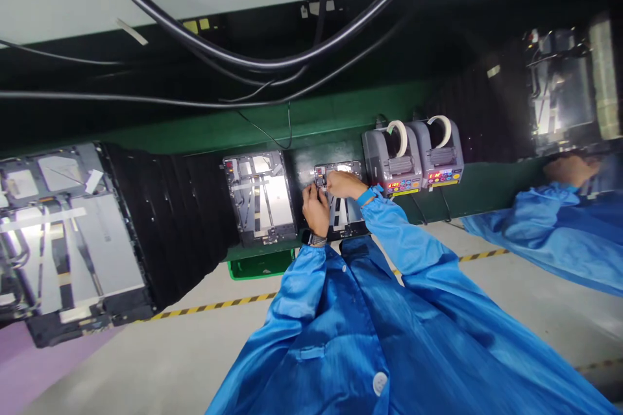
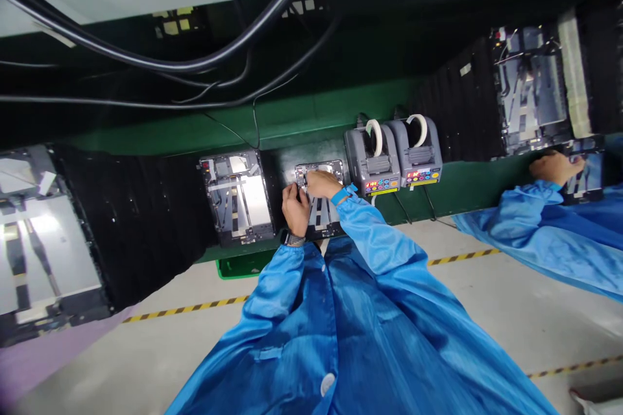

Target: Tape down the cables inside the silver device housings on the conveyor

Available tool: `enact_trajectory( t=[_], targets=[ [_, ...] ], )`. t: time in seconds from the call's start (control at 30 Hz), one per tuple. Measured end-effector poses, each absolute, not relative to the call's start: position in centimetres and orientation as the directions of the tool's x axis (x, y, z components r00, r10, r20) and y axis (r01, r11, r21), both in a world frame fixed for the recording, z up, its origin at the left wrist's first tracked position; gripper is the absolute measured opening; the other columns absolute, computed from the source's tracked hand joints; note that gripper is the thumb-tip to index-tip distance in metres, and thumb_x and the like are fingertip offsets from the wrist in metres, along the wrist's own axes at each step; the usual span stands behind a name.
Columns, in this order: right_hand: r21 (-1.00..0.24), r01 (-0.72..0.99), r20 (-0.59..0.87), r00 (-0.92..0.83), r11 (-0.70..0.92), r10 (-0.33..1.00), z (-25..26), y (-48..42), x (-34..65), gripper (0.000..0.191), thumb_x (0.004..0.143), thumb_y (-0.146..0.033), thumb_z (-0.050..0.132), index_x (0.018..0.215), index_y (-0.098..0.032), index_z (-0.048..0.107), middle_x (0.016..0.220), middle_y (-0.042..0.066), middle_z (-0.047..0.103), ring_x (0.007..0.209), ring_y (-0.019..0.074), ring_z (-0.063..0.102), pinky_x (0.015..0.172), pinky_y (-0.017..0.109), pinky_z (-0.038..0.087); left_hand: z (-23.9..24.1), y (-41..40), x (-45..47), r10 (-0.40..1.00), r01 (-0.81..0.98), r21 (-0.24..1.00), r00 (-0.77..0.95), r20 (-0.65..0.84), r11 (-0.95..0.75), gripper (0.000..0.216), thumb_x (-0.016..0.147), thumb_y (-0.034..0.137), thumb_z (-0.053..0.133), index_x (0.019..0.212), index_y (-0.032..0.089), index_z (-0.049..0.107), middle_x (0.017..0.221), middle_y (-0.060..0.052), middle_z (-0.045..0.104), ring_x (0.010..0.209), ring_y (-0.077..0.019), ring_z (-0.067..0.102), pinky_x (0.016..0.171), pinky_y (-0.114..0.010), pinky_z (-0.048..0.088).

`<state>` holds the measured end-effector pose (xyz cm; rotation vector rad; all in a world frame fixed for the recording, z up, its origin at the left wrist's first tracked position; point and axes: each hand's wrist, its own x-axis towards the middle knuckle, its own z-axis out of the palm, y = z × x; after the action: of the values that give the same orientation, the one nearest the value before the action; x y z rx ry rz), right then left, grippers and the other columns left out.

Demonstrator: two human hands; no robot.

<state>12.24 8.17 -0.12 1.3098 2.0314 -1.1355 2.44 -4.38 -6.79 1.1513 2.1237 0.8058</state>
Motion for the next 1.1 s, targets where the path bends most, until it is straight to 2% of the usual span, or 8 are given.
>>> enact_trajectory(
  t=[0.3, 0.43, 0.67, 0.8, 0.87, 0.97, 1.03, 1.1],
  targets=[
    [-0.392, 0.904, -0.742, -0.421, 0.172, 0.522, -0.6, 8.1, 12.1, 0.022, 0.091, -0.028, 0.065, 0.104, -0.015, 0.078, 0.104, 0.018, 0.079, 0.102, 0.0296, 0.074, 0.080, 0.029, 0.053, -6.0, -2.9, 2.2, 0.878, 0.645, 0.598, -0.379, -0.292, 0.476, 0.064, 0.094, 0.023, 0.057, 0.157, 0.014, 0.048, 0.132, -0.022, 0.062, 0.109, -0.0347, 0.070, 0.096, -0.042, 0.054],
    [-0.424, 0.900, -0.747, -0.410, 0.099, 0.524, -0.3, 8.2, 12.4, 0.024, 0.088, -0.027, 0.071, 0.109, -0.016, 0.078, 0.105, 0.017, 0.079, 0.105, 0.0293, 0.073, 0.084, 0.028, 0.053, -6.0, -3.0, 2.2, 0.887, 0.658, 0.595, -0.371, -0.275, 0.460, 0.068, 0.093, 0.021, 0.056, 0.159, 0.014, 0.044, 0.133, -0.022, 0.063, 0.109, -0.0352, 0.071, 0.096, -0.044, 0.054],
    [-0.393, 0.919, -0.766, -0.350, 0.038, 0.540, 0.4, 8.3, 14.5, 0.019, 0.083, -0.015, 0.070, 0.099, -0.015, 0.081, 0.096, 0.016, 0.079, 0.096, 0.0290, 0.075, 0.080, 0.029, 0.054, -6.5, -3.7, 2.2, 0.887, 0.520, 0.744, -0.408, -0.216, 0.420, 0.062, 0.098, 0.025, 0.054, 0.159, 0.017, 0.041, 0.145, -0.019, 0.060, 0.131, -0.0312, 0.062, 0.111, -0.043, 0.049],
    [-0.396, 0.918, -0.738, -0.305, -0.019, 0.602, 0.6, 7.3, 15.9, 0.018, 0.086, -0.015, 0.066, 0.094, -0.017, 0.081, 0.096, 0.014, 0.080, 0.096, 0.0267, 0.075, 0.082, 0.028, 0.053, -4.9, -5.3, 3.0, 0.881, 0.524, 0.752, -0.446, -0.158, 0.400, 0.062, 0.102, 0.033, 0.052, 0.159, 0.013, 0.039, 0.154, -0.024, 0.049, 0.146, -0.0328, 0.049, 0.120, -0.047, 0.041],
    [-0.400, 0.916, -0.709, -0.283, -0.037, 0.645, 0.5, 6.7, 16.4, 0.018, 0.088, -0.018, 0.064, 0.093, -0.017, 0.081, 0.099, 0.013, 0.080, 0.098, 0.0258, 0.074, 0.082, 0.027, 0.052, -3.7, -7.0, 3.8, 0.920, 0.557, 0.761, -0.368, -0.131, 0.332, 0.059, 0.102, 0.035, 0.051, 0.158, 0.015, 0.043, 0.158, -0.023, 0.045, 0.152, -0.0326, 0.041, 0.126, -0.050, 0.033],
    [-0.369, 0.925, -0.690, -0.210, -0.087, 0.692, 0.0, 5.7, 16.7, 0.021, 0.092, -0.025, 0.061, 0.095, -0.017, 0.081, 0.102, 0.013, 0.080, 0.102, 0.0251, 0.074, 0.082, 0.026, 0.052, -2.6, -9.8, 5.3, 0.983, 0.590, 0.787, -0.075, -0.168, 0.179, 0.056, 0.103, 0.033, 0.048, 0.158, 0.021, 0.046, 0.161, -0.017, 0.046, 0.157, -0.0302, 0.035, 0.130, -0.053, 0.026],
    [-0.350, 0.927, -0.690, -0.160, -0.133, 0.706, -0.5, 5.1, 16.9, 0.023, 0.094, -0.028, 0.060, 0.097, -0.018, 0.080, 0.104, 0.013, 0.080, 0.104, 0.0245, 0.074, 0.084, 0.026, 0.051, -2.7, -11.1, 6.0, 0.978, 0.614, 0.779, 0.053, -0.201, 0.127, 0.060, 0.102, 0.033, 0.047, 0.161, 0.022, 0.041, 0.166, -0.014, 0.041, 0.159, -0.0292, 0.029, 0.132, -0.055, 0.022],
    [-0.352, 0.919, -0.682, -0.124, -0.176, 0.721, -1.1, 4.5, 17.0, 0.025, 0.095, -0.031, 0.058, 0.098, -0.019, 0.080, 0.106, 0.012, 0.080, 0.105, 0.0242, 0.075, 0.084, 0.026, 0.051, -3.2, -11.5, 6.5, 0.971, 0.647, 0.752, 0.077, -0.226, 0.123, 0.064, 0.102, 0.034, 0.046, 0.165, 0.022, 0.035, 0.170, -0.013, 0.035, 0.161, -0.0288, 0.025, 0.133, -0.057, 0.017]
  ],
)
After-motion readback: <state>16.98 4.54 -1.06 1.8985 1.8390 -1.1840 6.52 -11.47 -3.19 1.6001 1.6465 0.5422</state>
